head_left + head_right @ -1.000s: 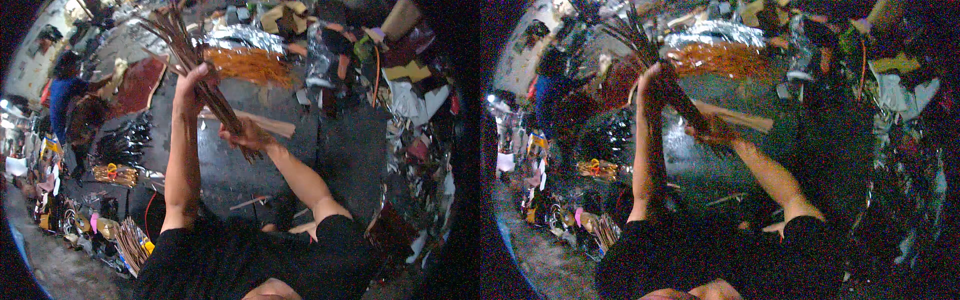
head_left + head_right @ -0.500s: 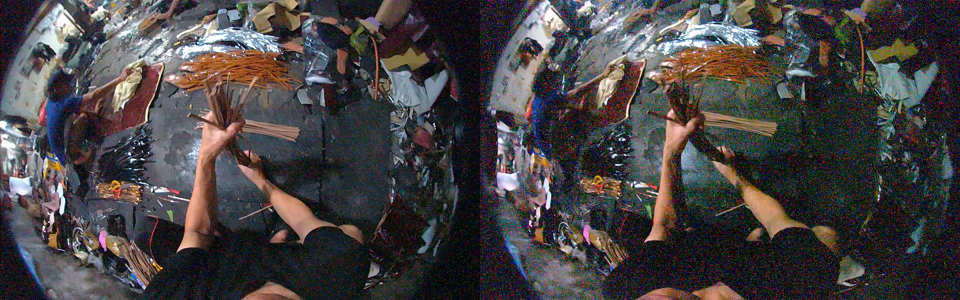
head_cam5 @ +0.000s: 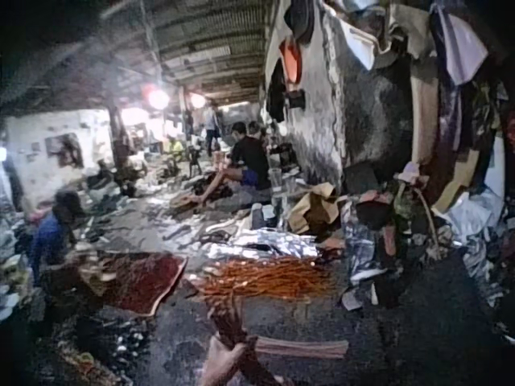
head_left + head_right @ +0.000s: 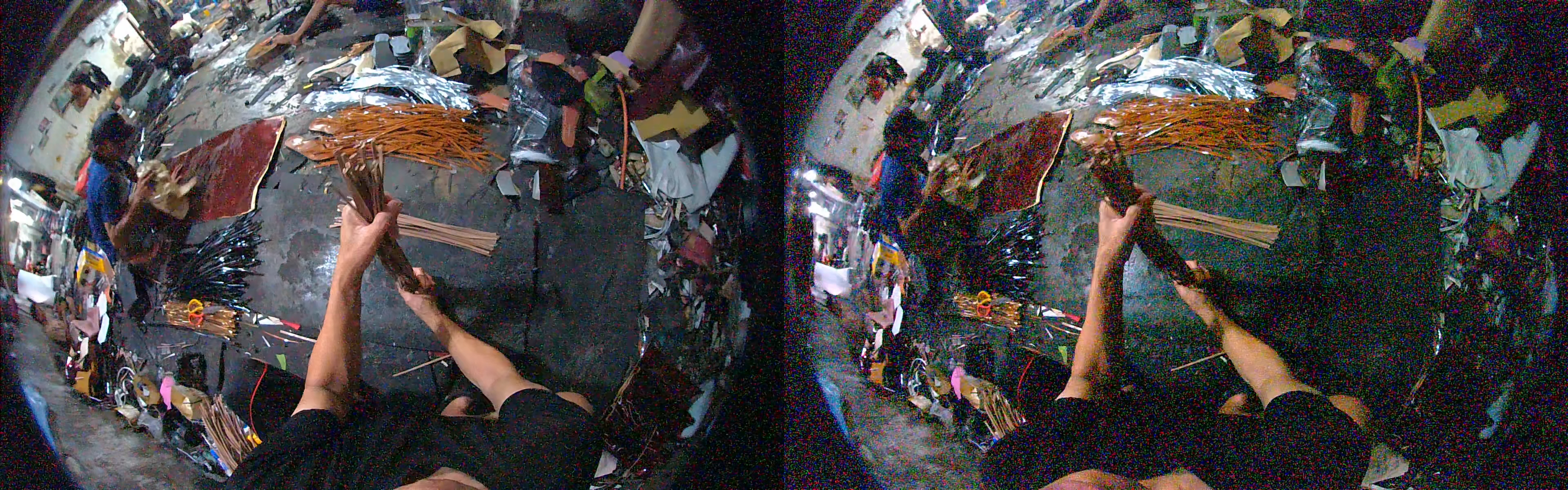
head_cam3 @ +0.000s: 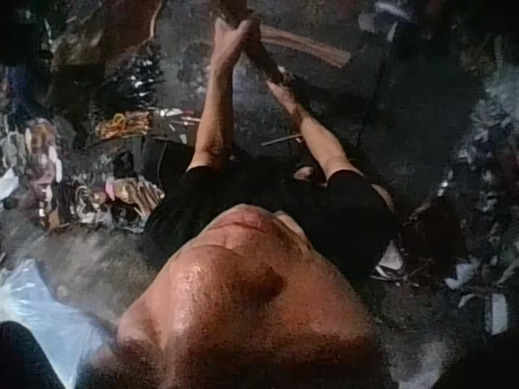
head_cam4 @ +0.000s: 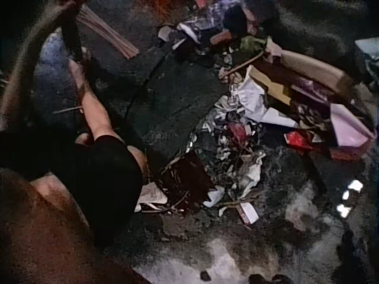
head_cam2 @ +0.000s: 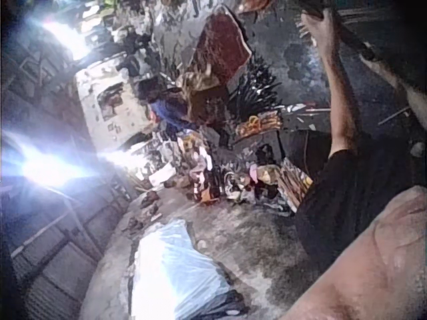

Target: The person gathers thin wooden sticks, aligns them into bundles, and ties them with a rubber band. Then the person cuts strips of white paper using scissors.

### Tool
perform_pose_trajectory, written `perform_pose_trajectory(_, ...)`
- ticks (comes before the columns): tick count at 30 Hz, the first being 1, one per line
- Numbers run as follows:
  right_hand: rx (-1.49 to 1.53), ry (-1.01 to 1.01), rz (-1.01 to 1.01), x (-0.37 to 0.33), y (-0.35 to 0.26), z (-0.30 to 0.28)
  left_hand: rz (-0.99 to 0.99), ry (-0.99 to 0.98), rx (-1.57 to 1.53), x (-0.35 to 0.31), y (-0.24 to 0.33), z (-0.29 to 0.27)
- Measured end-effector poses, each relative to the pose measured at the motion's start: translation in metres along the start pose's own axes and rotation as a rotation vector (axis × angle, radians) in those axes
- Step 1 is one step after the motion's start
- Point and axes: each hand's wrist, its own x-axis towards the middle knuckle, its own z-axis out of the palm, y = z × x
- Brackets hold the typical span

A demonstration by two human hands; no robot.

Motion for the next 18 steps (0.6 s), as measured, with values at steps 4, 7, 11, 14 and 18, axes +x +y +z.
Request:
perform_pose_trajectory(4, -0.020, 0.264, -0.492, 0.018, -0.006, -0.030, 0.132, -0.071, -0.092, 0.001, -0.019, 0.009)
perform_pose_trajectory(7, -0.055, 0.290, -0.370, 0.047, -0.063, -0.087, 0.066, -0.231, -0.104, -0.005, -0.006, 0.014)
perform_pose_trajectory(11, 0.297, 0.294, -0.595, 0.075, -0.210, -0.148, 0.079, -0.292, -0.143, -0.011, -0.008, 0.029)
perform_pose_trajectory(14, -0.002, 0.290, -0.861, 0.082, -0.263, -0.176, 0.174, -0.294, -0.075, -0.014, 0.002, 0.035)
perform_pose_trajectory(18, -0.692, -0.167, -0.906, 0.084, -0.264, -0.189, 0.225, -0.292, -0.023, -0.017, 0.009, 0.042)
